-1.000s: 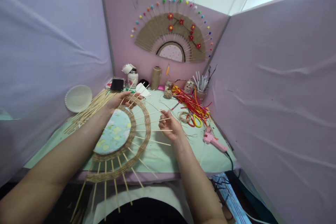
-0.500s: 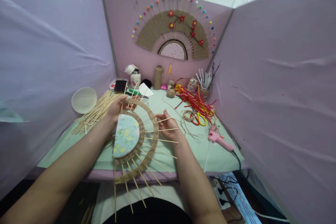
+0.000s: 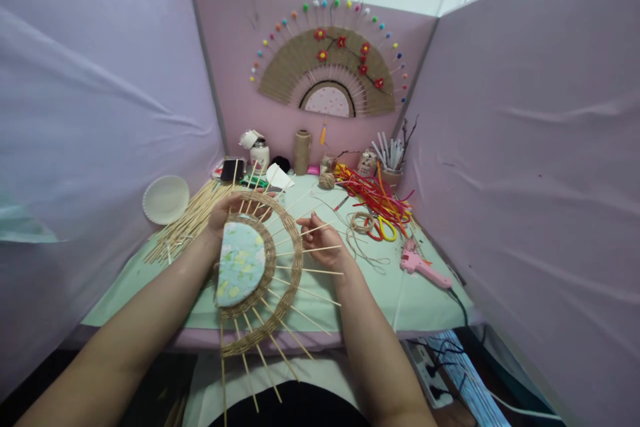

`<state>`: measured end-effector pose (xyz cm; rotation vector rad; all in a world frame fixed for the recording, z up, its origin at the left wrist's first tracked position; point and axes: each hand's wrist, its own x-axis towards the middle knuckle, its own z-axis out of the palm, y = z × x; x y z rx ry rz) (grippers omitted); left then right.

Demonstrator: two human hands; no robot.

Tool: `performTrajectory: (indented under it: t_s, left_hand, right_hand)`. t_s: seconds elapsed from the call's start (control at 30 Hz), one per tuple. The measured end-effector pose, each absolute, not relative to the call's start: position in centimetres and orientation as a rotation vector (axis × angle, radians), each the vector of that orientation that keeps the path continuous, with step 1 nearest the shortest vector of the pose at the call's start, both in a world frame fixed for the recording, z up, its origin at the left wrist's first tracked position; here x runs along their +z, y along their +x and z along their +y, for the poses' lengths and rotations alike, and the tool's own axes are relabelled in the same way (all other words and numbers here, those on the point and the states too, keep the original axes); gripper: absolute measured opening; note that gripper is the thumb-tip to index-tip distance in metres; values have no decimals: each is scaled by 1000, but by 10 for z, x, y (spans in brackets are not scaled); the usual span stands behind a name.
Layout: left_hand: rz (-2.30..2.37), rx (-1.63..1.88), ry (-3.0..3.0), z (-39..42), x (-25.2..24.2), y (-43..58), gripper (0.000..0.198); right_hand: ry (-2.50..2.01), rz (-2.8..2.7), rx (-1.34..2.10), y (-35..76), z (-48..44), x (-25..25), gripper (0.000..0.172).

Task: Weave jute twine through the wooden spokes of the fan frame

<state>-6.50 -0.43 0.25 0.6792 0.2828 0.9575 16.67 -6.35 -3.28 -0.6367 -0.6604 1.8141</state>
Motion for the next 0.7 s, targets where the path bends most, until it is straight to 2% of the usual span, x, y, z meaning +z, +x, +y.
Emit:
performTrajectory:
  t_s: [0.3,0.7]
  left_hand:
    - [188,914,614,-17,2,-58,43]
    - [163,963,621,-21,2,-51,41]
  right_hand:
    - [-513,-474,1586,183,-58,-29,3]
    - [-465,-435,1510,187,-64,-25,4]
